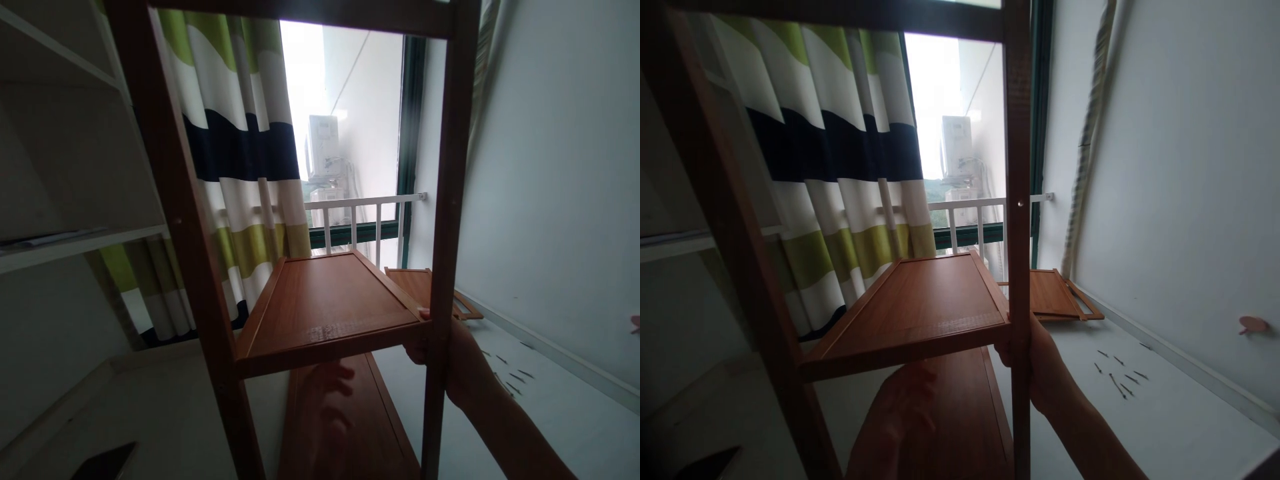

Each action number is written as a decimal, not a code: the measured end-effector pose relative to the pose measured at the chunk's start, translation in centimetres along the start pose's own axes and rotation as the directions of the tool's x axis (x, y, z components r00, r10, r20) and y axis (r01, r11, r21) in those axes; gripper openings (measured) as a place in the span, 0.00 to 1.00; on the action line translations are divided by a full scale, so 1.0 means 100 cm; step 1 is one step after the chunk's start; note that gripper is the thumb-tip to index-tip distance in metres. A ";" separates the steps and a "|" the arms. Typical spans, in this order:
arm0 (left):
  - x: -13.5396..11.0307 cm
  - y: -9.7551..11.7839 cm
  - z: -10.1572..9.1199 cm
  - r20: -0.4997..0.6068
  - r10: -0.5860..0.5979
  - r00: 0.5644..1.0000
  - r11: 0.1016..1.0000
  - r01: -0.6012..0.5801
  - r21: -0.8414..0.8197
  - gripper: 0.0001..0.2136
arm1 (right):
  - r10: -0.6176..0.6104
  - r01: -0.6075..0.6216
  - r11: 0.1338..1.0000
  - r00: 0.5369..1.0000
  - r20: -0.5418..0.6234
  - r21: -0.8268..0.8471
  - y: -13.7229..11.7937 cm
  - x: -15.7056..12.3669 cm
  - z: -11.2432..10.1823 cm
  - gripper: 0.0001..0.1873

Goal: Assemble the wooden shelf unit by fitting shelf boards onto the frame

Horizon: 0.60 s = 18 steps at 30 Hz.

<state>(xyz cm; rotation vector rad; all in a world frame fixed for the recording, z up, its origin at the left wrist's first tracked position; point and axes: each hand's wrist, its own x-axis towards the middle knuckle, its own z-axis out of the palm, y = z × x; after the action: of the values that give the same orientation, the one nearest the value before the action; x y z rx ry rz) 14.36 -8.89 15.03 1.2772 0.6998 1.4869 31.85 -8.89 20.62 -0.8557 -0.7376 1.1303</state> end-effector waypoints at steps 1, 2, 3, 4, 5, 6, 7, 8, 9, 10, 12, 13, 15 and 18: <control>0.006 0.002 0.007 0.025 -0.053 0.998 0.994 0.055 -0.096 0.27 | -0.006 0.006 1.000 1.000 -0.001 0.015 0.001 0.000 0.000 0.20; 0.012 0.004 0.012 0.050 -0.097 0.994 0.978 0.105 -0.181 0.29 | -0.013 0.013 0.999 1.000 -0.002 0.034 0.002 0.000 -0.001 0.20; 0.018 0.008 0.017 0.081 -0.138 0.987 0.955 0.154 -0.252 0.31 | -0.016 0.016 0.998 1.000 0.000 0.055 0.003 0.000 -0.001 0.20; 0.022 0.012 0.021 0.111 -0.173 0.979 0.928 0.200 -0.313 0.32 | -0.017 0.017 0.997 1.000 -0.002 0.075 0.005 0.000 -0.001 0.20; 0.026 0.016 0.024 0.134 -0.199 0.971 0.901 0.235 -0.366 0.32 | -0.012 0.012 0.996 1.000 -0.007 0.090 0.006 0.000 -0.001 0.19; 0.028 0.020 0.027 0.153 -0.213 0.965 0.875 0.258 -0.410 0.32 | -0.004 0.006 0.995 1.000 -0.015 0.102 0.007 0.000 -0.001 0.19; 0.030 0.024 0.031 0.163 -0.220 0.962 0.854 0.271 -0.444 0.32 | 0.004 -0.001 0.994 1.000 -0.023 0.112 0.008 -0.001 -0.001 0.19; 0.030 0.027 0.034 0.169 -0.219 0.961 0.839 0.274 -0.469 0.32 | 0.008 -0.005 0.993 1.000 -0.029 0.121 0.009 -0.001 0.000 0.18; 0.031 0.029 0.037 0.174 -0.212 0.962 0.831 0.271 -0.485 0.32 | 0.008 -0.004 0.991 1.000 -0.030 0.131 0.010 -0.002 0.000 0.18; 0.031 0.030 0.039 0.179 -0.203 0.963 0.829 0.266 -0.491 0.31 | 0.002 0.002 0.990 1.000 -0.026 0.144 0.011 -0.002 0.001 0.19; 0.031 0.029 0.042 0.188 -0.197 0.962 0.834 0.265 -0.484 0.30 | -0.014 0.015 0.985 1.000 -0.010 0.169 0.014 -0.003 0.002 0.19; 0.031 0.028 0.043 0.187 -0.202 0.961 0.838 0.269 -0.475 0.30 | -0.017 0.018 0.984 1.000 -0.006 0.176 0.015 -0.004 0.002 0.19; 0.033 0.027 0.043 0.177 -0.211 0.962 0.846 0.270 -0.459 0.29 | -0.002 0.004 0.986 1.000 -0.010 0.169 0.018 -0.004 0.003 0.19; 0.036 0.030 0.045 0.179 -0.169 0.969 0.858 0.234 -0.457 0.25 | 0.000 0.007 0.989 0.999 -0.044 0.148 0.021 -0.005 0.005 0.18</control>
<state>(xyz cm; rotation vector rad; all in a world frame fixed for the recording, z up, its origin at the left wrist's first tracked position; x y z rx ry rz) 17.87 -7.34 20.25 0.8812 0.3339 1.2820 30.38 -8.91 19.01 -0.7513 -0.6105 1.1448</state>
